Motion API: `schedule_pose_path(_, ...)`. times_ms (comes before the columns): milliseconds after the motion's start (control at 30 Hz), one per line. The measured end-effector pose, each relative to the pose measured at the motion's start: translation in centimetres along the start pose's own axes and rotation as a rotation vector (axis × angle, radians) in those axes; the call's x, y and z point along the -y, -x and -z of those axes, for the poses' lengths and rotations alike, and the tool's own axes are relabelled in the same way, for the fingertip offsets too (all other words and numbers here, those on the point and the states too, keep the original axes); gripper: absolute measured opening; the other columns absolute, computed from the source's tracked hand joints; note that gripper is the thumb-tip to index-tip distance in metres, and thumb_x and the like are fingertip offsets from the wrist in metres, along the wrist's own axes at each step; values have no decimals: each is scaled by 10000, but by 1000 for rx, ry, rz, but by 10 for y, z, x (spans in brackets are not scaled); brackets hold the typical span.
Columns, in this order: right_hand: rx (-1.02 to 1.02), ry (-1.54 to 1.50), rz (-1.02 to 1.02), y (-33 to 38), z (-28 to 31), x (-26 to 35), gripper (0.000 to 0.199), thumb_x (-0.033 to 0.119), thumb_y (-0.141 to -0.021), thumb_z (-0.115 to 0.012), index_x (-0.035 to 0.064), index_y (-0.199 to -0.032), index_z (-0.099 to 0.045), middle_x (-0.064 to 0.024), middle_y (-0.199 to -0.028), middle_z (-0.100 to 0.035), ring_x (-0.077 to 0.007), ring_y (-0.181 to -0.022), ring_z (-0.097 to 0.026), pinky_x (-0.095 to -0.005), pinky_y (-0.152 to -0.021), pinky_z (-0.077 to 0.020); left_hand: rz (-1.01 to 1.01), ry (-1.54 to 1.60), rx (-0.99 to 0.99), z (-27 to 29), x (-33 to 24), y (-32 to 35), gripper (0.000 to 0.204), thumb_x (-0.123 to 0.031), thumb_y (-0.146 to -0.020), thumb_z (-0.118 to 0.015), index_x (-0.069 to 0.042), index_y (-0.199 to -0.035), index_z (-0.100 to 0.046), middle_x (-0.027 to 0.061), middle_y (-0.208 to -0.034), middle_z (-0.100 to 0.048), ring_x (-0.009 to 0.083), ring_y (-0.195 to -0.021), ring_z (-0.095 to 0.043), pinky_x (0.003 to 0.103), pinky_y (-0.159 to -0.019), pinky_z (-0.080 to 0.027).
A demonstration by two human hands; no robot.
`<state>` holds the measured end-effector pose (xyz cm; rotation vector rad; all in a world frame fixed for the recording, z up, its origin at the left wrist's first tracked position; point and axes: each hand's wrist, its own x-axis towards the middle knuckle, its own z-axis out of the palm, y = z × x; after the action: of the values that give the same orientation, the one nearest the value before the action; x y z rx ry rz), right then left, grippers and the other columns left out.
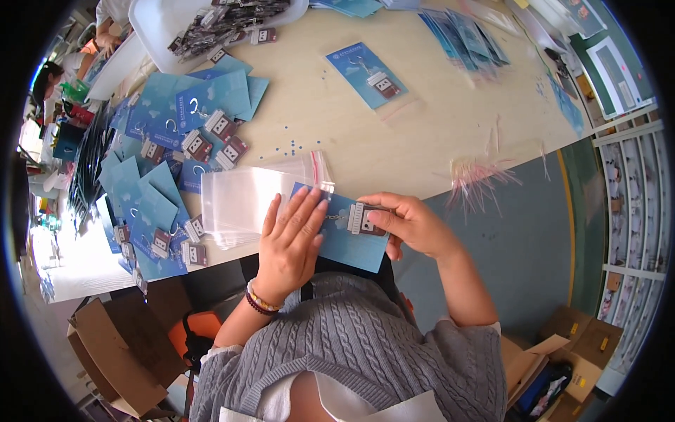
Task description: The person packages keychains by hand, inserting them with cardboard backings into small plastic bags.
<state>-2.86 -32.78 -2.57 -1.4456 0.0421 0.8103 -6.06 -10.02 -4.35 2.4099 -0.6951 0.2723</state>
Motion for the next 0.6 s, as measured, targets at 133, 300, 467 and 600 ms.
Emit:
schedule_pose_path(133, 84, 0, -25, -7, 9, 10, 359, 158, -924, -479, 5, -1248, -451, -53, -812, -627, -90, -466, -547, -209, -443, -464, -67, -89, 12, 7, -8, -6, 482, -111, -741, -578, -18, -1209, -506, 127, -1299, -468, 253, -1237, -417, 475, -1065, -208)
schedule_pose_path(300, 188, -40, 49, -18, 11, 9, 393, 142, -927, -467, 19, -1294, -401, -67, -891, -620, -106, -600, -596, -232, -553, -509, -158, -121, 16, 7, -19, -23, 547, -166, -704, -630, -29, -1217, -497, 103, -1308, -464, 229, -1230, -427, 475, -1057, -225)
schedule_pose_path(467, 97, -368, 61, -37, -5, 22, 420, 86, -888, -440, 10, -1299, -393, -57, -1054, -569, -95, -821, -579, -220, -704, -498, -315, -130, -19, -8, -27, -40, 504, -205, -764, -586, -25, -1226, -491, 112, -1315, -456, 218, -1236, -422, 472, -1053, -234)
schedule_pose_path(600, 94, 15, 272, -53, 29, 9, 336, 96, -865, -479, 20, -1191, -510, -21, -995, -598, -62, -796, -545, -193, -710, -476, -374, -204, -11, -19, -26, -57, 550, -272, -788, -580, -60, -1277, -446, 127, -1365, -390, 239, -1270, -373, 497, -1050, -219)
